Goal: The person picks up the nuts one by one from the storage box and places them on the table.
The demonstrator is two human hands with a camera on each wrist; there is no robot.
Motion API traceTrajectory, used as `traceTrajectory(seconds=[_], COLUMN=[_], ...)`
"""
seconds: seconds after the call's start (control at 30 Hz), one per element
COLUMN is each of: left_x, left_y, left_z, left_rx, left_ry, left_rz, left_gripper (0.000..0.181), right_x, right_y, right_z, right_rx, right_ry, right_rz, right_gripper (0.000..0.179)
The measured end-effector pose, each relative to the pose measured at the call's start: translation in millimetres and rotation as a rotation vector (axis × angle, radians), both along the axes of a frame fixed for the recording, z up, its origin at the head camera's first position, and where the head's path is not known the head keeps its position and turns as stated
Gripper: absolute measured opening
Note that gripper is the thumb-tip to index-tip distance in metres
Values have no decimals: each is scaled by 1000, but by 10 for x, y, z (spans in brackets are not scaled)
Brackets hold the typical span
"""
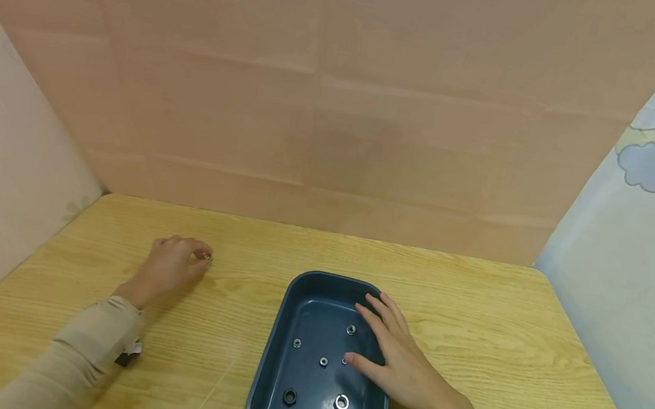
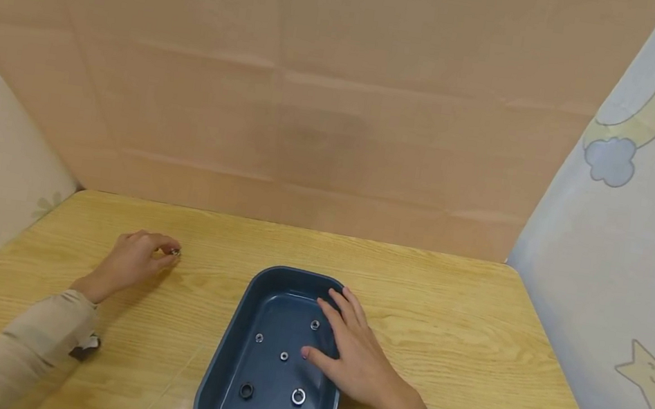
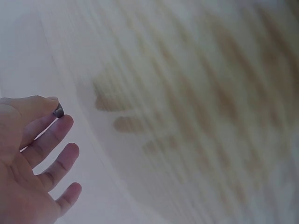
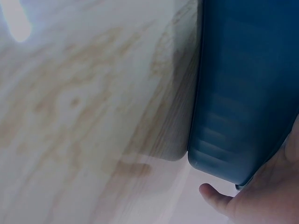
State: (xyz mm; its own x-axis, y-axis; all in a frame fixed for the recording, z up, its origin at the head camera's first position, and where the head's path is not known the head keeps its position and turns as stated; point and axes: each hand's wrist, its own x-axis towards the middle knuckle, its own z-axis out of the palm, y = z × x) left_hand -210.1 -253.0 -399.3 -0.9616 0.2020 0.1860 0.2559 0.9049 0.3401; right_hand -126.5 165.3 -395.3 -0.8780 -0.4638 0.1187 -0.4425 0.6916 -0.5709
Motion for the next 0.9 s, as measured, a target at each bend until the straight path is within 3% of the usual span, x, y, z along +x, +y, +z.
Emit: traceTrajectory(seconds=[0.2,0.9], left_x=[6,-45], left_y=[-15,-18], left_z=[-4,-26], left_rx=[-41,-98], left_ry=[3,-107], left_rz=[1,11], left_gripper=[19,20], right_x=[-2,-6], right_y=[-1,3], right_z=[-2,-4], right_rx=[0,-4], right_ry=[-4,0], right_rz=[1,2], right_gripper=[75,74])
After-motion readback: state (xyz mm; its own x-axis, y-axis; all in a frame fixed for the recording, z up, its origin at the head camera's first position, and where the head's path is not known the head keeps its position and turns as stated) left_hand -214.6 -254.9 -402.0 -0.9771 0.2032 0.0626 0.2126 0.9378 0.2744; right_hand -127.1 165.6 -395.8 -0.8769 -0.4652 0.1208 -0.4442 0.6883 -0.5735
